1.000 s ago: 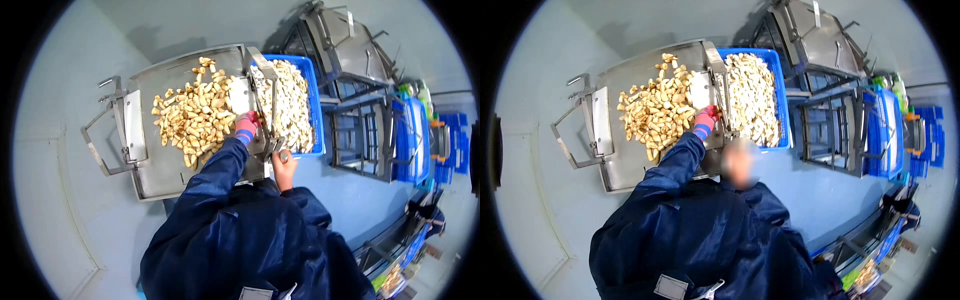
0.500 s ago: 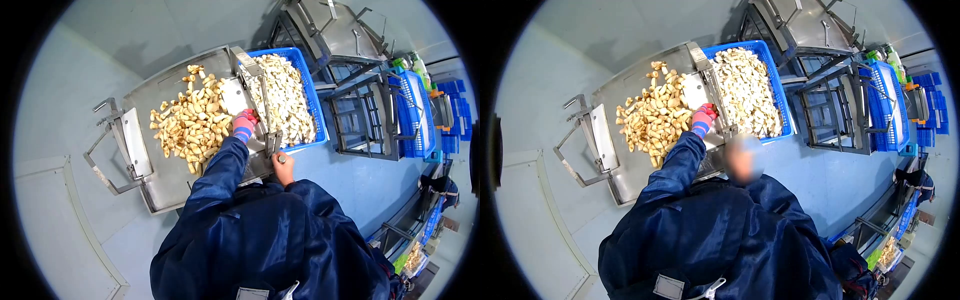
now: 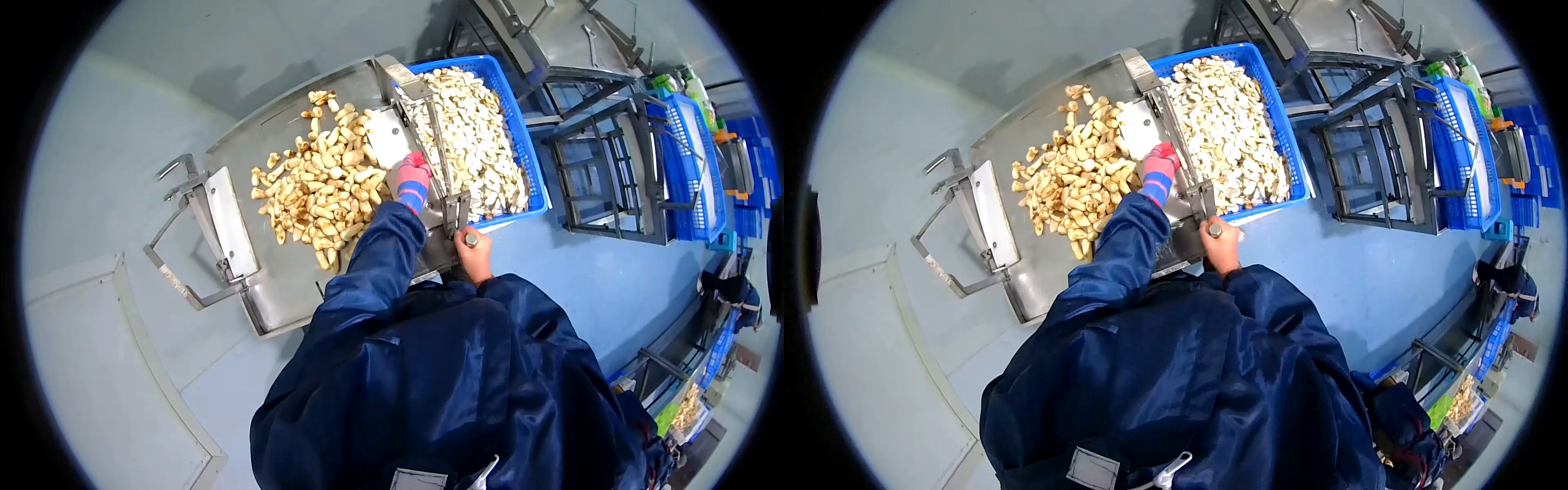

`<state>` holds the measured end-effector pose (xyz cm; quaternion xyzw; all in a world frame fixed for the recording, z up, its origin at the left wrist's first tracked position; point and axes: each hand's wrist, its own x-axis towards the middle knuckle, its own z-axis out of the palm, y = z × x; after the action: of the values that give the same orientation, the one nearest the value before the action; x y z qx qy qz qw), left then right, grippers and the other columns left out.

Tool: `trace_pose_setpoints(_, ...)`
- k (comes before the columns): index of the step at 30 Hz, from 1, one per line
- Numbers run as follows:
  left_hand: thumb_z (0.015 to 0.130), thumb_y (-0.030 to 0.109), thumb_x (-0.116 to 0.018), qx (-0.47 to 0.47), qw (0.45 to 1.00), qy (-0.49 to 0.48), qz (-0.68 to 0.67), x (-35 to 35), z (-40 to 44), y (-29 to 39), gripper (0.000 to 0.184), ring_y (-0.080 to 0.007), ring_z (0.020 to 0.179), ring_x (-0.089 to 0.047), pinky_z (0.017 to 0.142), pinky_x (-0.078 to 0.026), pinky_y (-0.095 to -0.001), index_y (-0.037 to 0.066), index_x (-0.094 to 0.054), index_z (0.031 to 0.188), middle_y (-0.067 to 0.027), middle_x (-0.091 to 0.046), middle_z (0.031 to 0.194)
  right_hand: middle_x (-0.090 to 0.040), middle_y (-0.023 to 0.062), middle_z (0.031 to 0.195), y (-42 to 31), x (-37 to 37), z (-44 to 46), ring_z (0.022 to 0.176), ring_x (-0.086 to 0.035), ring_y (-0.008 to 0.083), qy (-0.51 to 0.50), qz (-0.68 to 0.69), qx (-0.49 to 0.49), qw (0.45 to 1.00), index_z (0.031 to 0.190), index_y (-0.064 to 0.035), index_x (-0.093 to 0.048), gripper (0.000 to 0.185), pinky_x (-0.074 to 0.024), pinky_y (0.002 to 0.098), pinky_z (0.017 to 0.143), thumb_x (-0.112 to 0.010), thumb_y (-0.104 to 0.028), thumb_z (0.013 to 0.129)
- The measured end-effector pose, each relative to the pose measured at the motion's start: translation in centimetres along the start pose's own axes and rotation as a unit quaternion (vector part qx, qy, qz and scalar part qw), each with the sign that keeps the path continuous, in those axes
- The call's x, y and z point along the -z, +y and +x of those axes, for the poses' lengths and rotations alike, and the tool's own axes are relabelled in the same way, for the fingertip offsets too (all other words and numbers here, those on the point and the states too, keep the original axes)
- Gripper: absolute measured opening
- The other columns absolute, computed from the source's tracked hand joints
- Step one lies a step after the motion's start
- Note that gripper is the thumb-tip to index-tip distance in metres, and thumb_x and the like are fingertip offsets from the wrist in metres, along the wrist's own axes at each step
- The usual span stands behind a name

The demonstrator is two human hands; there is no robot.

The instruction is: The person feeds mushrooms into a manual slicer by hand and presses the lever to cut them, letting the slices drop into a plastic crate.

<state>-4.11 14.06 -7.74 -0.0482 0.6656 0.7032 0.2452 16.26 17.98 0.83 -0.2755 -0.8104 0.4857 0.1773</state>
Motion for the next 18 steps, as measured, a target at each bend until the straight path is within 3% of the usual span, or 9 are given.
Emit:
trace_pose_setpoints(3, 0.076, -0.004, -0.054, -0.102, 0.988, -0.119, 0.008, 0.6, -3.8, 6.1, 0.034, -0.0134, 0.081, -0.058, 0.071, -0.048, -0.0229, -0.001, -0.053, 0.11, -0.0066, -0.06, 0.095, -0.042, 0.0138, 0.048, -0.8, 0.1, 0.0, 0.041, -0.036, 0.0239, -0.002, 0.007, -0.01, 1.0, 0.058, -0.0024, -0.047, 0.025, -0.0345, 0.0333, 0.043, -0.062, -0.012, 0.075)
trace_pose_setpoints(4, 0.074, 0.008, -0.063, -0.175, 0.957, -0.096, 0.211, 1.7, -4.3, 7.0, 0.032, -0.0218, 0.08, -0.057, 0.076, -0.047, -0.0309, 0.004, -0.056, 0.105, -0.0087, -0.058, 0.092, -0.042, 0.0135, 0.048, -0.8, 0.2, 0.1, 0.04, -0.036, 0.0227, -0.002, 0.008, -0.005, 1.0, 0.058, -0.0024, -0.047, 0.025, -0.0345, 0.0331, 0.043, -0.062, -0.012, 0.076)
trace_pose_setpoints(5, 0.072, 0.014, -0.065, -0.271, 0.867, -0.043, 0.416, 3.2, -6.8, 10.7, 0.031, -0.0254, 0.092, -0.052, 0.083, -0.043, -0.0372, 0.008, -0.059, 0.101, -0.0096, -0.054, 0.098, -0.042, 0.0133, 0.048, -0.7, 0.3, 0.2, 0.04, -0.036, 0.0215, -0.002, 0.01, 0.001, 1.0, 0.058, -0.0025, -0.047, 0.025, -0.0345, 0.033, 0.043, -0.062, -0.012, 0.076)
trace_pose_setpoints(7, 0.07, 0.02, -0.065, -0.259, 0.69, 0.082, 0.671, 6.8, -4.8, 8.4, 0.028, -0.0283, 0.101, -0.046, 0.088, -0.038, -0.0415, 0.013, -0.061, 0.097, -0.0109, -0.053, 0.103, -0.043, 0.0138, 0.048, -0.7, 0.2, 0.4, 0.041, -0.037, 0.0226, 0.003, 0.006, 0.004, 1.0, 0.058, -0.0021, -0.048, 0.025, -0.0351, 0.0328, 0.043, -0.062, -0.012, 0.075)
trace_pose_setpoints(10, 0.07, 0.022, -0.064, -0.335, 0.634, 0.044, 0.696, 10.2, -3.6, 5.9, 0.024, -0.0288, 0.103, -0.045, 0.089, -0.035, -0.0416, 0.016, -0.062, 0.094, -0.009, -0.053, 0.106, -0.043, 0.0143, 0.048, -1.0, 0.3, 0.1, 0.04, -0.039, 0.025, -0.003, 0.014, -0.004, 1.0, 0.058, -0.0022, -0.048, 0.024, -0.0355, 0.0333, 0.043, -0.062, -0.012, 0.075)
trace_pose_setpoints(13, 0.064, 0.026, -0.068, -0.355, 0.693, 0.051, 0.626, 10.1, -3.6, 7.0, 0.031, -0.0276, 0.099, -0.047, 0.088, -0.037, -0.0392, 0.015, -0.062, 0.092, -0.0073, -0.056, 0.1, -0.043, 0.0142, 0.048, -1.1, 0.6, 0.2, 0.04, -0.039, 0.0242, -0.007, 0.015, -0.001, 1.0, 0.058, -0.0022, -0.048, 0.024, -0.0356, 0.0333, 0.043, -0.062, -0.012, 0.075)
trace_pose_setpoints(14, 0.068, 0.029, -0.067, -0.335, 0.723, 0.054, 0.602, 9.9, -3.6, 7.4, 0.031, -0.028, 0.094, -0.052, 0.085, -0.04, -0.0365, 0.012, -0.062, 0.093, -0.0074, -0.06, 0.097, -0.044, 0.0141, 0.048, -0.8, 0.5, 0.1, 0.04, -0.039, 0.0237, -0.005, 0.013, 0.003, 1.0, 0.058, -0.0022, -0.048, 0.024, -0.0355, 0.0333, 0.043, -0.062, -0.012, 0.076)
trace_pose_setpoints(17, 0.075, 0.034, -0.063, -0.109, 0.914, -0.033, 0.389, 6.3, -2.7, 7.6, 0.035, -0.0304, 0.088, -0.057, 0.081, -0.043, -0.0354, 0.007, -0.06, 0.099, -0.0124, -0.062, 0.094, -0.044, 0.0142, 0.048, -0.6, 0.4, 0.2, 0.04, -0.04, 0.0238, -0.011, -0.004, 0.016, 1.0, 0.058, -0.002, -0.048, 0.025, -0.0354, 0.0332, 0.043, -0.061, -0.012, 0.076)
trace_pose_setpoints(18, 0.078, 0.032, -0.063, -0.083, 0.916, -0.028, 0.391, 5.2, -2.4, 6.6, 0.037, -0.0301, 0.087, -0.058, 0.078, -0.045, -0.0364, 0.004, -0.059, 0.102, -0.0157, -0.062, 0.095, -0.044, 0.0144, 0.048, -0.6, 0.4, 0.3, 0.04, -0.04, 0.0242, -0.013, -0.01, 0.02, 1.0, 0.058, -0.0019, -0.048, 0.025, -0.0354, 0.0332, 0.043, -0.061, -0.012, 0.076)
